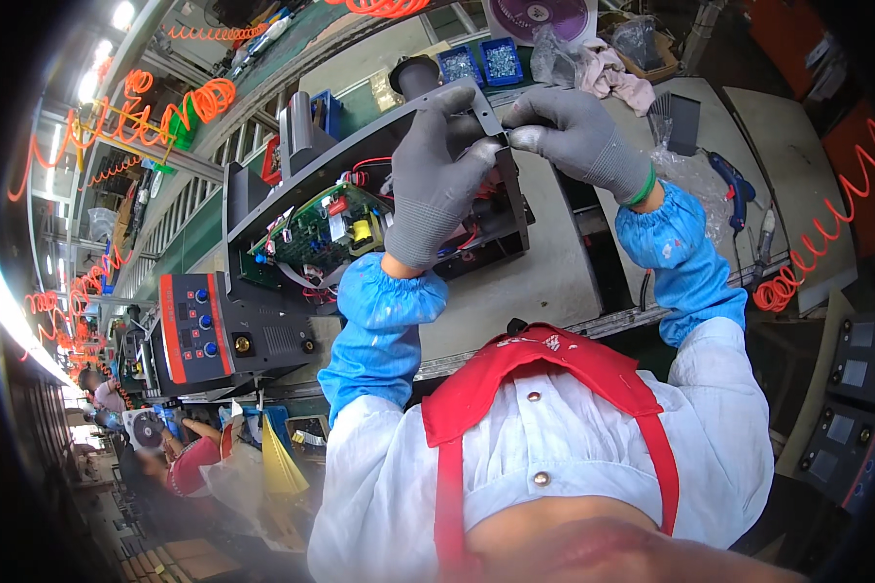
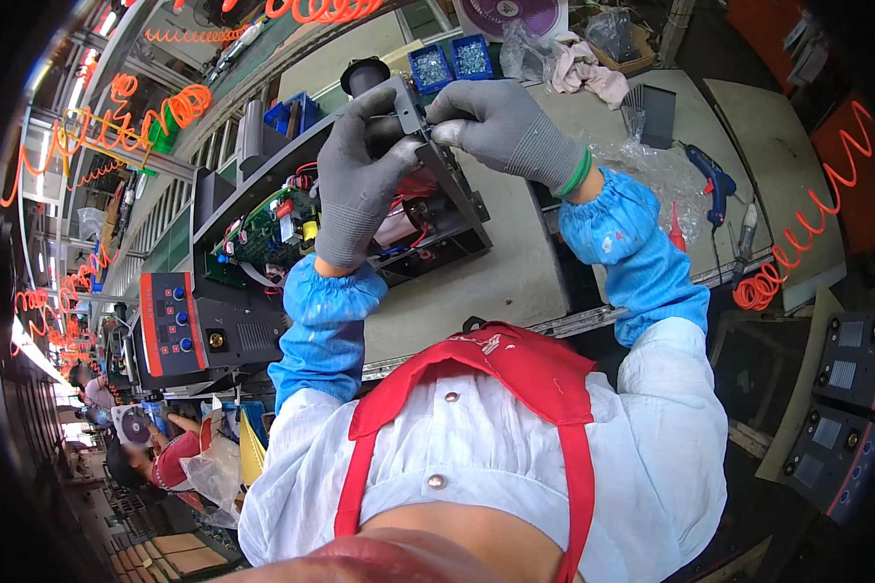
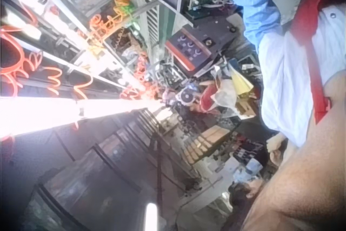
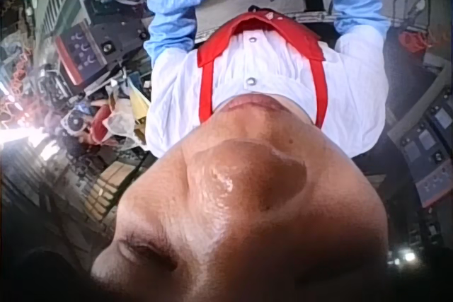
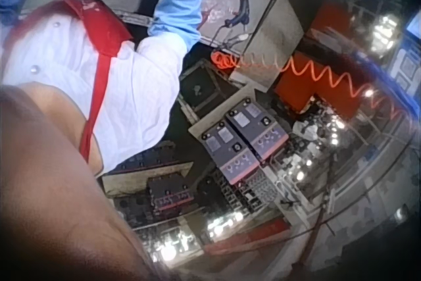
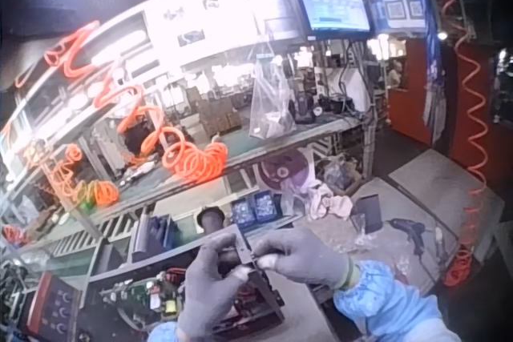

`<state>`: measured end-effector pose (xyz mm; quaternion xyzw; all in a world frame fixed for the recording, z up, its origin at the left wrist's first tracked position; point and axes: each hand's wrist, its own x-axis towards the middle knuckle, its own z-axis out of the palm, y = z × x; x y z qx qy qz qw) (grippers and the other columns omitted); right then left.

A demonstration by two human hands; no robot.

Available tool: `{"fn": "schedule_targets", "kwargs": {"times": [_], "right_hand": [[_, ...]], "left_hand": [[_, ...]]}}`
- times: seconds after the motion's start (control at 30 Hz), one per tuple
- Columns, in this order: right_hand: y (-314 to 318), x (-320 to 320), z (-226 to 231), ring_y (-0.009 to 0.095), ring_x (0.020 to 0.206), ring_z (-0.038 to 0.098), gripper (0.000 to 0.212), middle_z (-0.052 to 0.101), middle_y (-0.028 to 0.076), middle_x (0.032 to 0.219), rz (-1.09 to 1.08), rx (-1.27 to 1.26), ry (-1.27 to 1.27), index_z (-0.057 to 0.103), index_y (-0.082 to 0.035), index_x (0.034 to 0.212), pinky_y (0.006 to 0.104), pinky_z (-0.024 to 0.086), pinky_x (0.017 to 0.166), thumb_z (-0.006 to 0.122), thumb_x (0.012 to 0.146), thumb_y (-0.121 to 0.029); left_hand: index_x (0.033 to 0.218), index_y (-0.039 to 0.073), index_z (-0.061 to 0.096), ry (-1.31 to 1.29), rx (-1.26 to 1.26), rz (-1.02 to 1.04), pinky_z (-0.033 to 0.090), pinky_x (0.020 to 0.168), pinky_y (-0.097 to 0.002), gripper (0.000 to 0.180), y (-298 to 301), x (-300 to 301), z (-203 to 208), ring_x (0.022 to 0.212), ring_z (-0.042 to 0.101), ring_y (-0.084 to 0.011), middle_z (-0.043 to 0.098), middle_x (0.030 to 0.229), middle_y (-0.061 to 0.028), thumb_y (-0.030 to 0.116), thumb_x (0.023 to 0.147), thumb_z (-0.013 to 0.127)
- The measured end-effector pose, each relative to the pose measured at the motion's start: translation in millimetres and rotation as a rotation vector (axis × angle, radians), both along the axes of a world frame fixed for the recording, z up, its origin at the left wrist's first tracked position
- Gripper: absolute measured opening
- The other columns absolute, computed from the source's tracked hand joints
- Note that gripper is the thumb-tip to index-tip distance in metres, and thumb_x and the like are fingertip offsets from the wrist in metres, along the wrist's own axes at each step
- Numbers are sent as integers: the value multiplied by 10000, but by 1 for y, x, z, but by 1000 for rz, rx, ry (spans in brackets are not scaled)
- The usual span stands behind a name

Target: Installing and securing internal components, wiring, and fans inside an industrial electronic power supply unit.

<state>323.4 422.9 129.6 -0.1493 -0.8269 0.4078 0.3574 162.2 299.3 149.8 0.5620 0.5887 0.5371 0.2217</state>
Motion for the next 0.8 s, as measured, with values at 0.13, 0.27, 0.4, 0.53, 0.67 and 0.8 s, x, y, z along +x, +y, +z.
{"fn": "schedule_targets", "kwargs": {"times": [0.13,0.27,0.4,0.53,0.67,0.8], "right_hand": [[-1,0,0,171,770,653,200,690,109,840,-18,33,-6,677,-13,995,320,523,719,704,846,-143],[0,0,1,182,778,661,203,691,114,842,-24,60,-7,677,-14,995,326,527,722,708,843,-146],[1,0,-2,176,778,658,202,690,113,843,-11,12,1,678,-17,994,324,526,723,708,841,-145],[1,0,0,169,774,655,193,692,112,846,-11,13,-1,681,-23,992,322,525,721,706,841,-140],[0,2,2,141,817,613,243,640,72,885,15,-32,-54,663,13,1017,295,516,759,682,832,-144],[0,3,5,153,802,631,222,656,85,864,-1,21,-61,669,0,1000,304,518,745,690,830,-142]], "left_hand": [[1323,-31,496,36,104,22,535,895,-309,549,3,0,-11,1001,645,-174,658,1106,-144,-18,797,653],[1334,-28,485,-53,127,-79,541,883,-310,553,4,-8,-14,1000,643,-177,652,1120,-144,-19,803,640],[1281,-32,531,-196,25,-27,549,856,-313,510,-2,-3,-4,977,676,-181,686,1099,-160,52,795,663],[1295,-56,504,-49,46,26,560,807,-301,517,3,1,-5,932,678,-192,682,1094,-172,51,809,645],[1317,-71,468,-295,51,-79,572,759,-292,556,-1,4,1,909,678,-205,669,1095,-187,31,799,642],[1328,-73,452,-466,46,-77,580,744,-288,569,-7,3,7,905,674,-193,658,1111,-186,-13,788,620]]}}
